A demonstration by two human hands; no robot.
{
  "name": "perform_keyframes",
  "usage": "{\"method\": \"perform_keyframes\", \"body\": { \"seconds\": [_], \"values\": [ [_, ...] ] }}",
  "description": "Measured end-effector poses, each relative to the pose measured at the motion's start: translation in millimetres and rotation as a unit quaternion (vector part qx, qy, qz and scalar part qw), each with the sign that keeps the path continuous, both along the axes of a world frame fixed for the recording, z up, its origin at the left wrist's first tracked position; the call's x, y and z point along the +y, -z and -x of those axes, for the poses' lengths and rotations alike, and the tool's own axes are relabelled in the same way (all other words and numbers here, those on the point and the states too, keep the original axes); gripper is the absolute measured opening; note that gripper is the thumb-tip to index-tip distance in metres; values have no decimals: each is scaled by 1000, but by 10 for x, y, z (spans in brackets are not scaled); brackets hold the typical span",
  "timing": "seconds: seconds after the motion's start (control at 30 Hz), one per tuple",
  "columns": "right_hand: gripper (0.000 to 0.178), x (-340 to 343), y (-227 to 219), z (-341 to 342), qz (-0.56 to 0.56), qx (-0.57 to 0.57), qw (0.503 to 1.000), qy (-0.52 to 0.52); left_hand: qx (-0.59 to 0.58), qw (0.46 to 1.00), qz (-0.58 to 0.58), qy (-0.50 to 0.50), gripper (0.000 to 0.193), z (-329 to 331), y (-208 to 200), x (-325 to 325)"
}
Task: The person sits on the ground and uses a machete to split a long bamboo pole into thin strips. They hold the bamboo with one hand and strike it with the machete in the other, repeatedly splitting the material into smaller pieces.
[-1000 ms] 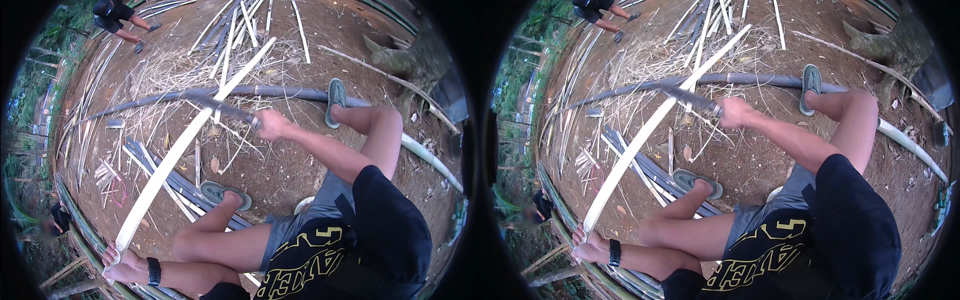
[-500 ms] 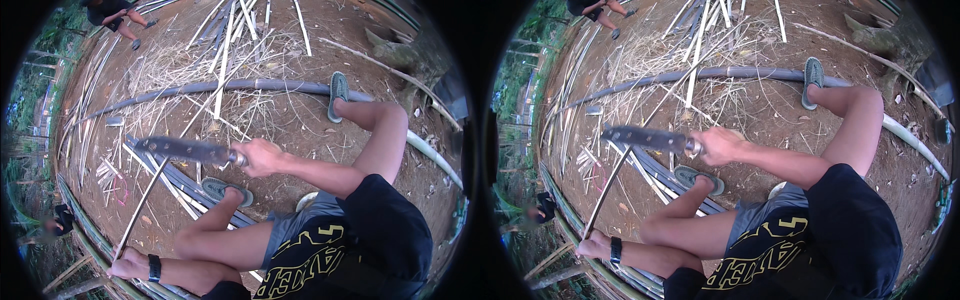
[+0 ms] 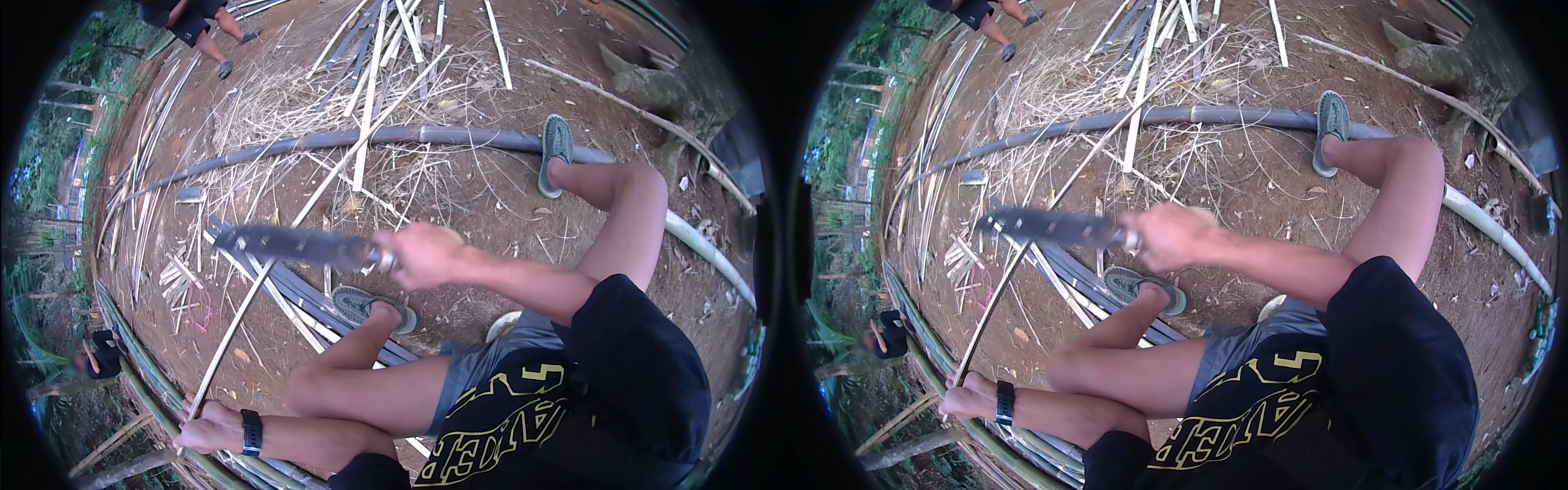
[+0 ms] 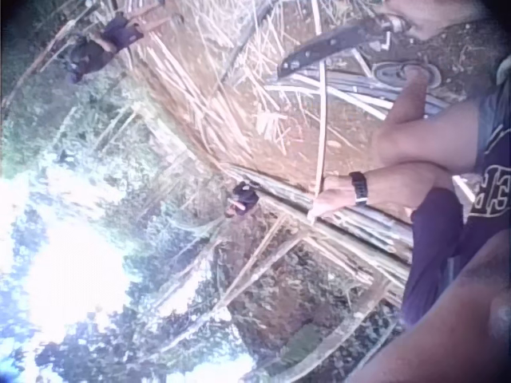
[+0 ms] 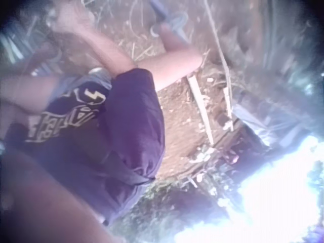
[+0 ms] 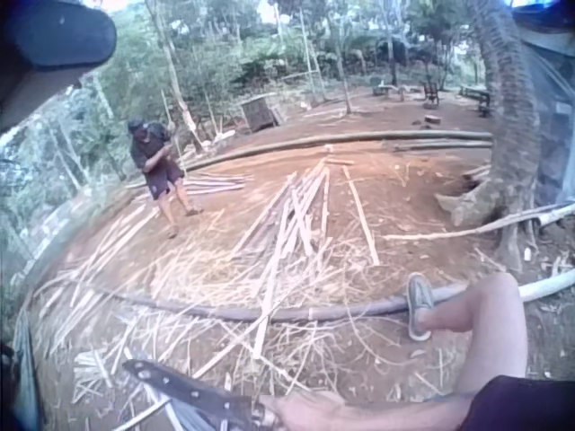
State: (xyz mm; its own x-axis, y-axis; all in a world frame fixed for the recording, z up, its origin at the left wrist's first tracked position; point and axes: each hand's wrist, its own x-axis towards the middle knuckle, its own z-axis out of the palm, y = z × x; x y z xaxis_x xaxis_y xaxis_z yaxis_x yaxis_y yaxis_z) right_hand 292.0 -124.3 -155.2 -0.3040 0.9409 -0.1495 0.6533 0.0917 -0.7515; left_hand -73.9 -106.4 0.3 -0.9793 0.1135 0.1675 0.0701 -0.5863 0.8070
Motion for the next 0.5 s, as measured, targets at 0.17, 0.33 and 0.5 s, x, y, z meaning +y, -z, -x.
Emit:
{"method": "perform_keyframes", "body": {
  "seconds": [0.17, 0.33, 0.5],
  "values": [
    [22, 527, 965, -1177, 115, -113, 957, 240, -4, 998, -17, 53, 47, -139, 82, 39],
    [26, 319, 412, -574, 119, 28, 987, 108, 83, 996, -15, 39, 60, -42, -3, -26],
    [33, 261, 587, -471, 10, 14, 1000, -10, 108, 976, -85, 170, 54, 112, 35, -105]
  ]
}}
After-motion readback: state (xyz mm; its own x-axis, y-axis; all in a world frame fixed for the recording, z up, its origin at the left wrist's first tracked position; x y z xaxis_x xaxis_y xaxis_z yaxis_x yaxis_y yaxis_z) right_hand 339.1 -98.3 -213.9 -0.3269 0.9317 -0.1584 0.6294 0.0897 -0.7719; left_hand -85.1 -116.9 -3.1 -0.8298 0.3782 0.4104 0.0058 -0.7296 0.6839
